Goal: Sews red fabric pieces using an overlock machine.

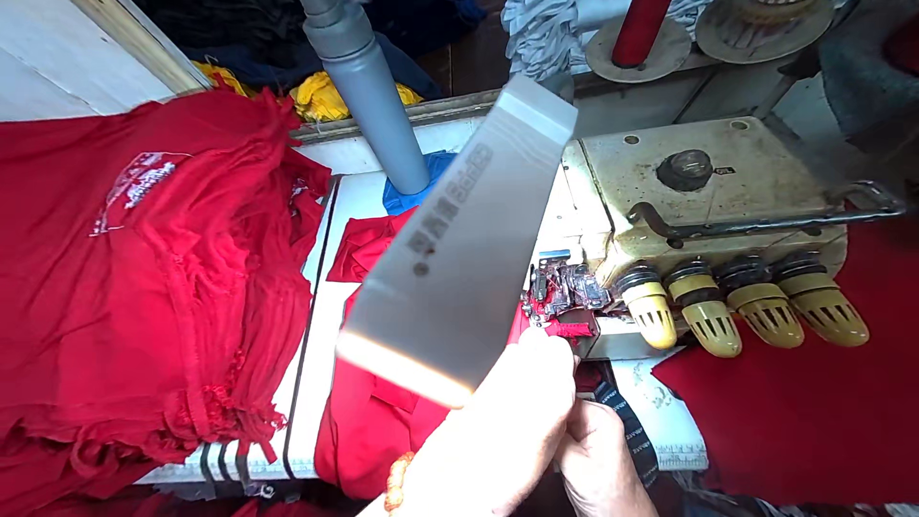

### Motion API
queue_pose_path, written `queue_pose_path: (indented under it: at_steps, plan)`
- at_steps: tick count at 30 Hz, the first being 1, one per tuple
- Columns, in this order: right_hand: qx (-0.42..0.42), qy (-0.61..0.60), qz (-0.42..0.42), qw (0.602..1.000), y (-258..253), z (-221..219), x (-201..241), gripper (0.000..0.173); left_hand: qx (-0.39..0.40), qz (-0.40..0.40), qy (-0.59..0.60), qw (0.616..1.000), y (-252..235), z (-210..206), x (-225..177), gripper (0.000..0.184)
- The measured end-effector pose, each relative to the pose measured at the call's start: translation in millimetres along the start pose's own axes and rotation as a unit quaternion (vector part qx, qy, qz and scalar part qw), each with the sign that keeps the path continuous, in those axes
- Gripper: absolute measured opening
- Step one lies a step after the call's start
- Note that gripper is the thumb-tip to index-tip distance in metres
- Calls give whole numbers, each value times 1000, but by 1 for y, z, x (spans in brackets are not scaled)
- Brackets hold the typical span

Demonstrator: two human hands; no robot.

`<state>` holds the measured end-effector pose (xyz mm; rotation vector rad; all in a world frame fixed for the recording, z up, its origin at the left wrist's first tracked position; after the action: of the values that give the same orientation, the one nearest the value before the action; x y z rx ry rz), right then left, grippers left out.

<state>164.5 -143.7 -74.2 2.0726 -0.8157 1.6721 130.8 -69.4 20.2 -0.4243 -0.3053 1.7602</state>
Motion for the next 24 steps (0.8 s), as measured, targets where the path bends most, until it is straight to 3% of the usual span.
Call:
queue_pose_path:
  at_steps: [2, 4, 7, 9, 11, 12, 15, 17, 19, 22, 24]
  plan:
    - [13, 21, 40, 999, -1, 1, -4, 15, 13, -3, 35, 999, 14, 6, 7, 17]
    - [13, 28, 55, 998, -3, 2, -7, 18, 38, 30, 76, 996, 39, 18, 20, 27]
    - [11, 17, 30, 999, -4, 2, -11, 20, 109, 171, 47, 978, 87, 36, 59, 44]
    - [9, 9, 20, 1000, -4, 2, -12, 21, 183, 257, 6, 949, 131, 27, 89, 54]
    - [6, 5, 13, 1000, -5, 2, -14, 22, 261, 350, 40, 899, 179, 4, 109, 45]
    - [5, 8, 9, 1000, -5, 1, -14, 22, 254, 375, 60, 890, 197, -5, 112, 35]
    - [14, 32, 22, 999, -4, 4, -12, 17, 100, 395, 119, 905, 215, 7, 116, 22]
    - [36, 39, 68, 996, 0, 6, -5, 15, -42, 361, 72, 929, 199, 52, 127, 26]
    - [82, 9, 94, 992, 8, 6, 4, 17, -137, 307, -23, 941, 182, 108, 141, 28]
    - [235, -57, 95, 966, 29, -6, 20, 19, -224, 293, -99, 924, 170, 172, 176, 34]
    - [311, -86, 59, 945, 47, -14, 17, 15, -222, 310, -108, 918, 155, 188, 193, 35]
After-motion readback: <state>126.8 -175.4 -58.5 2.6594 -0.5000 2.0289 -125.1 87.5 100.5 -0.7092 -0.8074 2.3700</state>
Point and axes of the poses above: each hand's wrist, its own y-axis away from the middle knuckle, its own z-axis out of the back of the hand, x = y × z, the point moved 7 cm from there along -y, towards the middle knuckle, and after that the axes turned 3 degrees about x, right-handed, at the moved point
